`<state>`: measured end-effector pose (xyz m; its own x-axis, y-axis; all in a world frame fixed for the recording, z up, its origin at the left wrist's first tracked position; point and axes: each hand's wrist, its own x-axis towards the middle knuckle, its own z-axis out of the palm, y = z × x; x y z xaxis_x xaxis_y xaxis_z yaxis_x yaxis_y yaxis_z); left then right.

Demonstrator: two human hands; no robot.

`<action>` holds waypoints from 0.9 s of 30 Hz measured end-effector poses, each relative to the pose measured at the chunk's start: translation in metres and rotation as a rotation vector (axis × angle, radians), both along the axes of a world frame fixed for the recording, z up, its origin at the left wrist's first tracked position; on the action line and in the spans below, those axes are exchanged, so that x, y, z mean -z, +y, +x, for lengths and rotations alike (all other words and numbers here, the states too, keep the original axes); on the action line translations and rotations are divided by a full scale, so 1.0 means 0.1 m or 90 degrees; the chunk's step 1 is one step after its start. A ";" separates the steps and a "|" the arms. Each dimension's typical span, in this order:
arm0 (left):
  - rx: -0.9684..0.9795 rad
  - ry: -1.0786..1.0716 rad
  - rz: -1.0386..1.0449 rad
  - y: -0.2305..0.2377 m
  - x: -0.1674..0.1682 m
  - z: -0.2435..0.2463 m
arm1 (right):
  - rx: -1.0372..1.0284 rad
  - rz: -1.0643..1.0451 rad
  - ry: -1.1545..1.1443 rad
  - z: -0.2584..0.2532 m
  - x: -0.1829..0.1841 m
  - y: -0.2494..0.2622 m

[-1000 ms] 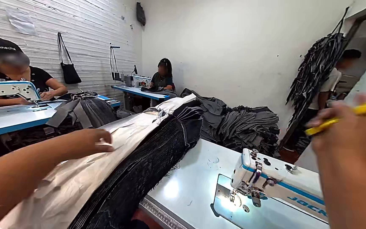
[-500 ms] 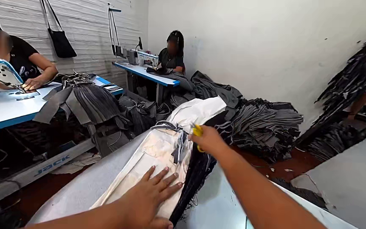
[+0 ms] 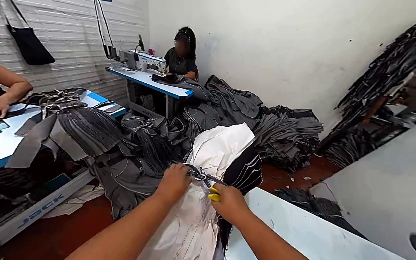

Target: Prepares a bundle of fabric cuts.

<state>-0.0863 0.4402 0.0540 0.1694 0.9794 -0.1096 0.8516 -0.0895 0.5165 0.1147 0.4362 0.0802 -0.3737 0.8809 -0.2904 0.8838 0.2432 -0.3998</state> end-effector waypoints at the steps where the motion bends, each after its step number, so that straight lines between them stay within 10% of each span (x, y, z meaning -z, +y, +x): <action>1: -0.008 0.043 -0.019 0.15 0.01 0.01 | -0.005 0.019 -0.028 -0.03 0.02 -0.04; 6: 0.087 0.062 -0.010 0.07 0.16 0.11 | 0.001 0.006 -0.021 -0.03 0.11 -0.05; 11: 0.005 -0.056 -0.140 -0.25 0.00 0.10 | 0.155 -0.088 0.287 0.09 0.15 0.35; 22: -0.171 -0.145 -0.050 0.04 0.04 -0.43 | 0.016 -0.080 0.025 -0.41 0.16 0.74; 27: -0.116 -0.056 0.011 0.19 -0.38 -0.38 | 0.132 -0.119 0.215 -0.29 0.26 0.74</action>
